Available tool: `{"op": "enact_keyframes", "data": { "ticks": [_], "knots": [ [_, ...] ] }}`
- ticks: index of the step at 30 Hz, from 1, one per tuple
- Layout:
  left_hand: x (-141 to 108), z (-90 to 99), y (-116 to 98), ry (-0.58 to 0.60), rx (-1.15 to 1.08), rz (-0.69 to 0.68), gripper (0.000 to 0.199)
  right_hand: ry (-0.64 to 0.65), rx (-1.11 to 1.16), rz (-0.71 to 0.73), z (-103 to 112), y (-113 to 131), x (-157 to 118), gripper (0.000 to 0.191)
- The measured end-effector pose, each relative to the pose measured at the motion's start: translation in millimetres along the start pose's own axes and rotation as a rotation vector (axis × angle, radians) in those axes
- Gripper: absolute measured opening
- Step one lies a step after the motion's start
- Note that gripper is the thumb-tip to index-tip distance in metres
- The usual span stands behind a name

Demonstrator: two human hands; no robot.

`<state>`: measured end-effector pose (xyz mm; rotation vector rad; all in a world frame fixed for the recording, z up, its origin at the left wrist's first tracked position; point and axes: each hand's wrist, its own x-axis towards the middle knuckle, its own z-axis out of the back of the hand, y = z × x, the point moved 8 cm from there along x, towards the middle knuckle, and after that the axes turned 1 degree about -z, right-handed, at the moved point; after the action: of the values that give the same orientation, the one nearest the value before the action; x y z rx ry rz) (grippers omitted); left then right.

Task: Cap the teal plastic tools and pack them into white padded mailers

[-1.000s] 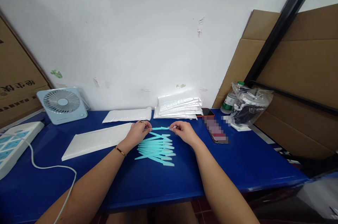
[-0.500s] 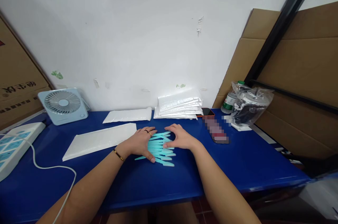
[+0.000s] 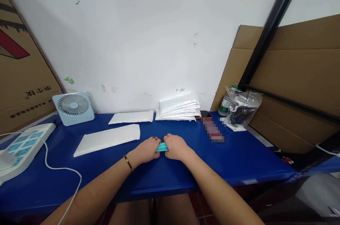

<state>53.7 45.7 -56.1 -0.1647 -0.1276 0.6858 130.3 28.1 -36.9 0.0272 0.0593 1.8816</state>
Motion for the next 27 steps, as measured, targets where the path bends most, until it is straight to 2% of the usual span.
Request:
{"op": "enact_keyframes", "data": {
  "ticks": [3,6,8,9,11,13,16,18,21,23,25,27],
  "knots": [
    [-2.5,10.0,-2.8,-0.106,-0.232,0.042,0.015,-0.045,0.053,0.052,46.6,-1.1,-7.3,0.026],
    [-3.8,26.9,-5.1,-0.33,-0.573,0.074,0.02,-0.182,0.245,0.195,107.2,12.2,-18.7,0.046],
    [-5.0,33.8,-4.6,-0.489,-0.737,0.085,0.025,-0.262,0.336,0.255,131.7,25.7,-23.9,0.037],
    [-5.0,33.6,-4.3,-0.536,-0.79,0.084,0.025,-0.293,0.357,0.274,135.8,33.3,-24.8,0.032],
    [-3.2,25.5,-3.4,-0.542,-0.854,0.094,0.02,-0.325,0.376,0.287,128.4,47.0,-22.5,0.029],
    [-1.2,12.2,-1.5,-0.482,-0.888,0.122,0.015,-0.339,0.407,0.258,109.3,52.8,-16.5,0.029],
    [-0.8,-2.8,0.2,-0.405,-0.94,0.153,0.012,-0.455,0.545,0.186,89.0,43.8,-10.2,0.029],
    [-0.5,-5.7,-0.2,-0.378,-0.961,0.148,0.011,-0.513,0.627,0.161,83.2,34.0,-9.7,0.03],
    [-0.7,1.7,0.8,-0.387,-0.908,0.11,0.015,-0.484,0.637,0.154,81.3,22.9,-14.4,0.029],
    [-1.0,6.6,2.4,-0.341,-0.783,0.106,0.017,-0.484,0.527,0.153,85.4,17.2,-24.3,0.029],
    [-2.2,7.3,4.3,-0.237,-0.553,0.156,0.015,-0.461,0.304,0.179,84.8,18.4,-33.7,0.051],
    [-4.1,7.5,3.2,-0.137,-0.29,0.209,0.017,-0.343,0.051,0.203,69.1,24.4,-35.5,0.069]
  ]
}}
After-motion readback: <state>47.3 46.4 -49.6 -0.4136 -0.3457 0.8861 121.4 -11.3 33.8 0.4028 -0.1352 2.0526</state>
